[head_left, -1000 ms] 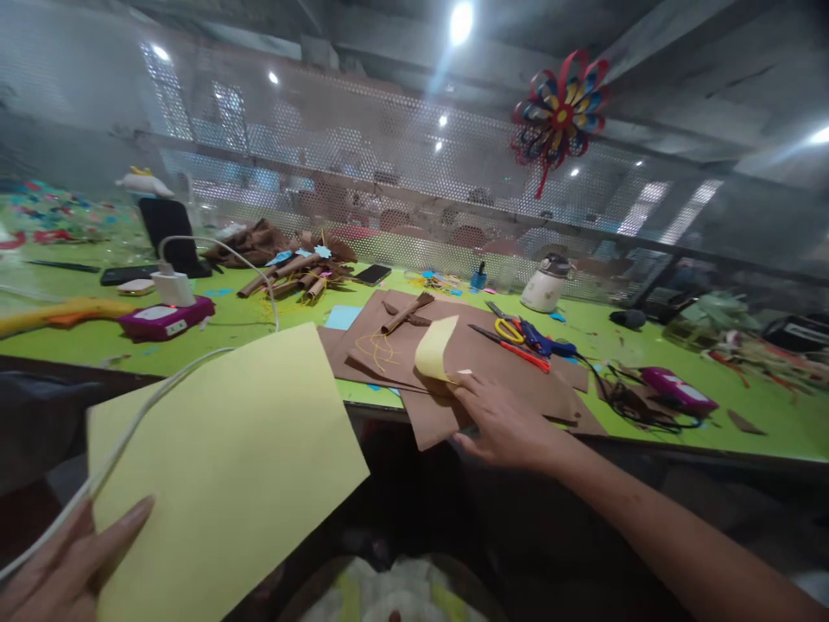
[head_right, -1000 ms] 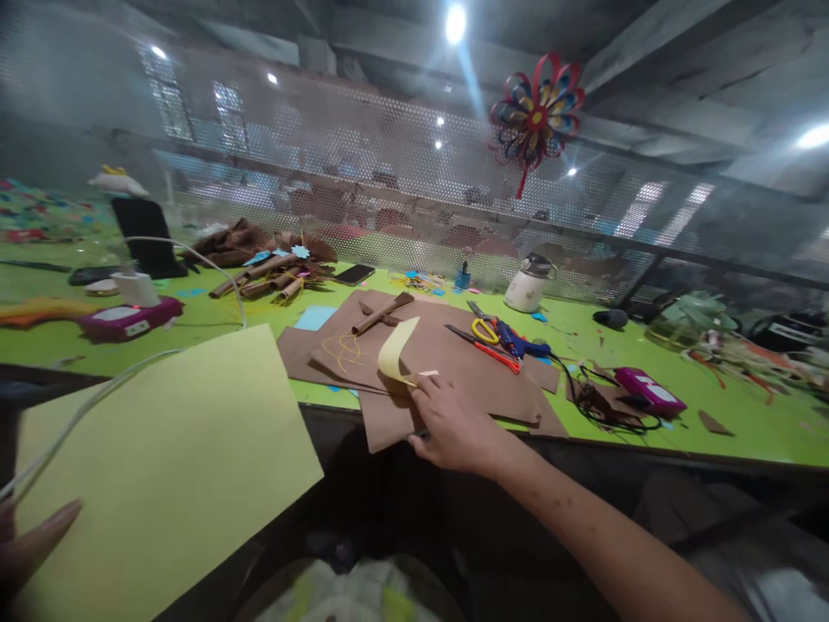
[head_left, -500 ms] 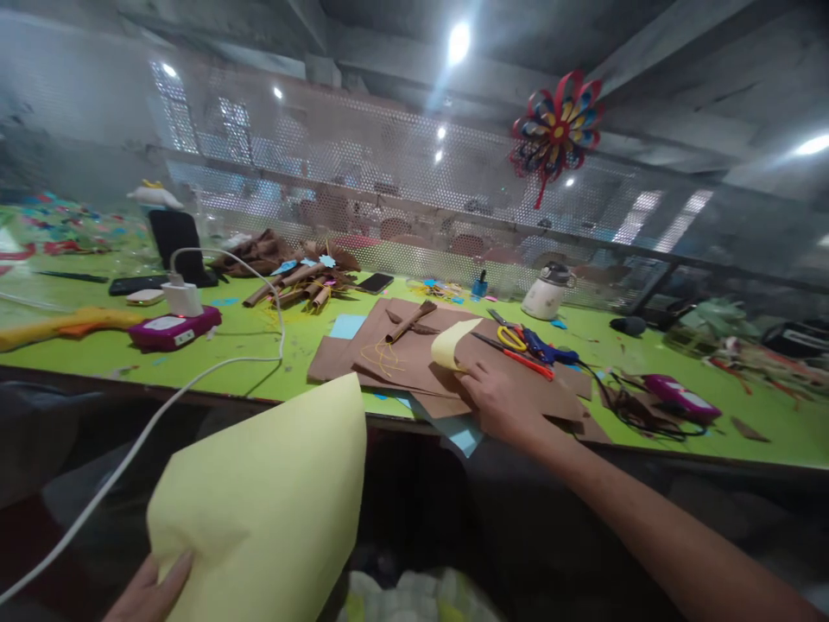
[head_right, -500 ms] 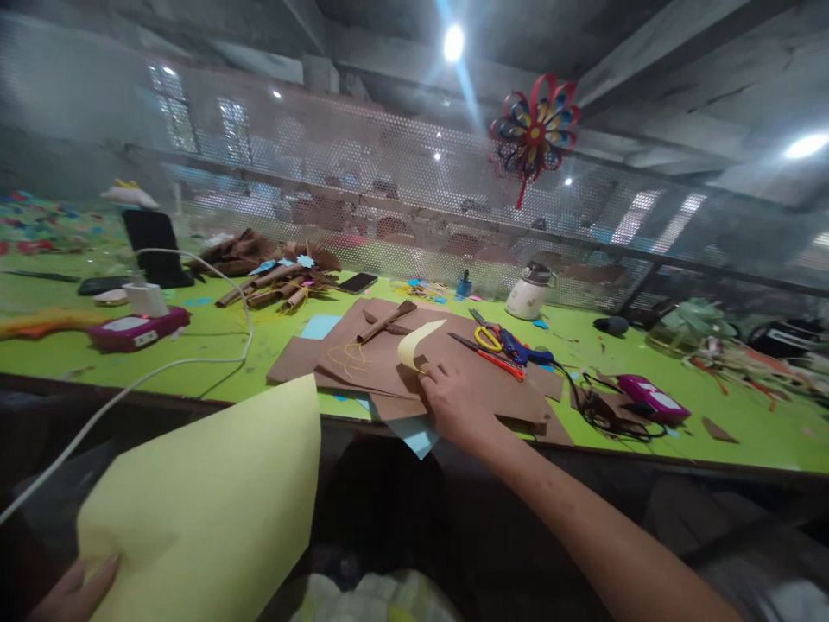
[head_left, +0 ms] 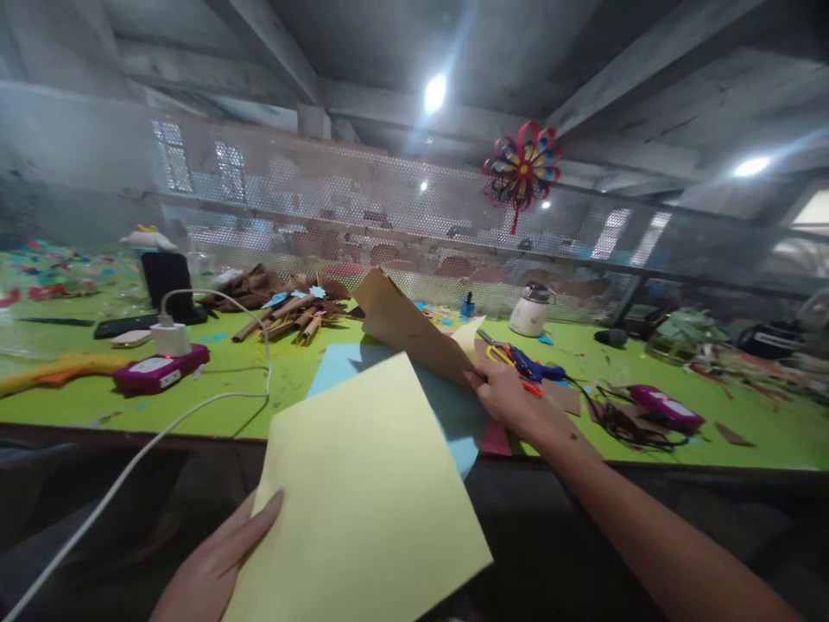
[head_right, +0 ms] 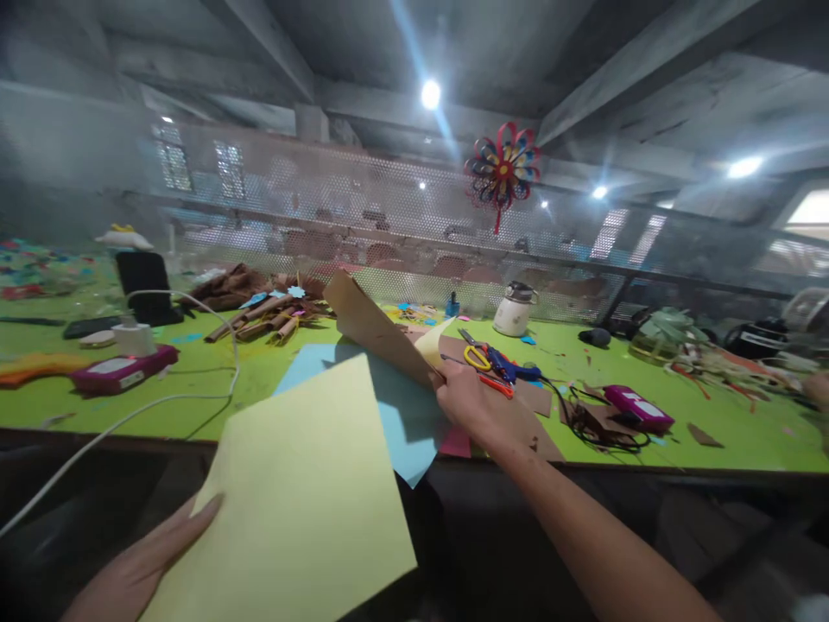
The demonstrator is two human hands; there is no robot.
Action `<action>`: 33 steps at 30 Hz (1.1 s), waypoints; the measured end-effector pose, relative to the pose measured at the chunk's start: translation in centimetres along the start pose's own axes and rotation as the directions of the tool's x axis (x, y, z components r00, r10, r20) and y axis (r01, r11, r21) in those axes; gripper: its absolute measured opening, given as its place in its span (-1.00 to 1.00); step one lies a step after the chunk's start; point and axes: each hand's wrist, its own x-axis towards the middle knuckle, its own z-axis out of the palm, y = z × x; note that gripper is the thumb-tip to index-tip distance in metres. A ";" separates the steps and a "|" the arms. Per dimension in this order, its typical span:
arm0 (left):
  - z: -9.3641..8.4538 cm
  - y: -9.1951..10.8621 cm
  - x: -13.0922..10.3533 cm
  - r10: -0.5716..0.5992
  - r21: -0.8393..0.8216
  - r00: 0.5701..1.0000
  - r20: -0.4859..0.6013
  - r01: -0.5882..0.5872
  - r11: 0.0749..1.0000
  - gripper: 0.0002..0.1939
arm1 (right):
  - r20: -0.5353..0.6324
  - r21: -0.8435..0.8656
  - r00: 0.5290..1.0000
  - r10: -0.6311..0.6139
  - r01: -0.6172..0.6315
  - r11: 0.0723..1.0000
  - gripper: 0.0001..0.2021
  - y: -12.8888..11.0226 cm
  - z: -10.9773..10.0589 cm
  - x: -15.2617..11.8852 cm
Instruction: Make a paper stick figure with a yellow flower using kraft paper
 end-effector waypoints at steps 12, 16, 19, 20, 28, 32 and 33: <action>11.9 2.7 6.1 0.229 -0.190 0.973 0.022 -0.221 0.957 -0.66 | 0.027 -0.098 1.000 -0.003 0.005 0.995 -0.78 -1.0 -0.6 1.4; 14.5 3.0 8.1 0.237 -0.143 0.970 0.061 -0.226 0.963 -0.64 | 0.051 -0.108 0.999 0.012 -0.007 0.994 -0.79 -1.5 0.4 0.5; 12.8 3.7 8.6 0.274 -0.123 0.961 0.044 -0.267 0.956 -0.50 | 0.098 -0.115 0.995 -0.004 0.015 0.993 -0.79 -1.9 1.6 -0.6; 11.6 3.9 8.6 0.310 -0.136 0.951 0.011 -0.306 0.942 -0.47 | 0.119 -0.116 0.993 -0.016 0.030 0.993 -0.79 -2.1 2.0 -1.2; 6.2 6.6 2.6 0.793 -0.051 0.597 -0.123 -0.802 0.595 -0.71 | 0.173 0.235 0.909 -0.380 0.336 0.912 -0.59 -4.3 0.6 -6.9; 10.1 10.5 1.0 0.909 0.217 0.398 0.120 -0.904 0.367 -0.78 | 0.066 0.457 0.958 -0.278 0.218 0.862 -0.71 -3.9 -2.2 -5.3; 11.6 11.2 1.8 0.885 0.231 0.401 0.237 -0.908 0.350 -0.79 | 0.032 0.509 0.979 -0.204 0.159 0.846 -0.77 -3.4 -2.5 -4.1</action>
